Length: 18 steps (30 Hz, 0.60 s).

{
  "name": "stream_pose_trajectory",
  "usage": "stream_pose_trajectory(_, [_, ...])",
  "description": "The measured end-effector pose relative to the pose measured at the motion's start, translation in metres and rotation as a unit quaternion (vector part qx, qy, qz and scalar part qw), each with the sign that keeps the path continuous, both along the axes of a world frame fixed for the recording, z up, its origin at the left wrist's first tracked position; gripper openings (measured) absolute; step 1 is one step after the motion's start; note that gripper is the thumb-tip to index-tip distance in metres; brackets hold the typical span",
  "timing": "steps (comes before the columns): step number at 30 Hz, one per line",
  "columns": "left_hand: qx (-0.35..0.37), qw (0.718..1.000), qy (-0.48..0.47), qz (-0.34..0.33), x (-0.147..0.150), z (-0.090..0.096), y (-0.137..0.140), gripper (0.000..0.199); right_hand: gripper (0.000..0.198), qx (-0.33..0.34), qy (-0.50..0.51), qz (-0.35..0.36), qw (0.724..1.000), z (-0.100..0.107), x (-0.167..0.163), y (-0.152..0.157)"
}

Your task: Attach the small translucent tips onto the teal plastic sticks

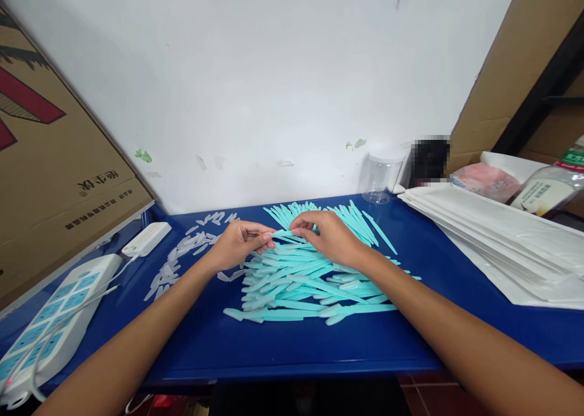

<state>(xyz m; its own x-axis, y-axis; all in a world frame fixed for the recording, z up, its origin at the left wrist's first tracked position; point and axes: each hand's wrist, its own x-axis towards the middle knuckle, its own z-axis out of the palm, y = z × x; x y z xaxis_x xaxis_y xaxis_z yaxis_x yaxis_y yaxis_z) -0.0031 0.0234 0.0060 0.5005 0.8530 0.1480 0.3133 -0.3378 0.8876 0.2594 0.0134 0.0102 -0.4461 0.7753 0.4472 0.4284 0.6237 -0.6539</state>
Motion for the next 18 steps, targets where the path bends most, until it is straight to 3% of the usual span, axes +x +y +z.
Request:
stream_pose_trajectory(6, [0.014,1.000,-0.021,-0.004,0.003,0.002,-0.004,0.038,0.018,-0.026,0.020,0.001,0.999,0.003,-0.005,-0.008])
stream_pose_trajectory(9, [0.080,0.996,0.038,0.018,0.004,0.006,-0.004,0.037,0.018,-0.038,0.019,-0.004,0.999,0.004,-0.005,-0.007])
stream_pose_trajectory(14, [0.271,0.944,0.170,0.083,-0.003,0.000,0.006,0.035,0.021,-0.089,-0.018,0.010,0.996,0.008,-0.004,-0.009])
stream_pose_trajectory(18, [0.319,0.906,0.259,0.103,-0.020,-0.014,0.024,0.031,0.020,-0.135,-0.051,0.063,0.988,0.015,-0.004,-0.015])
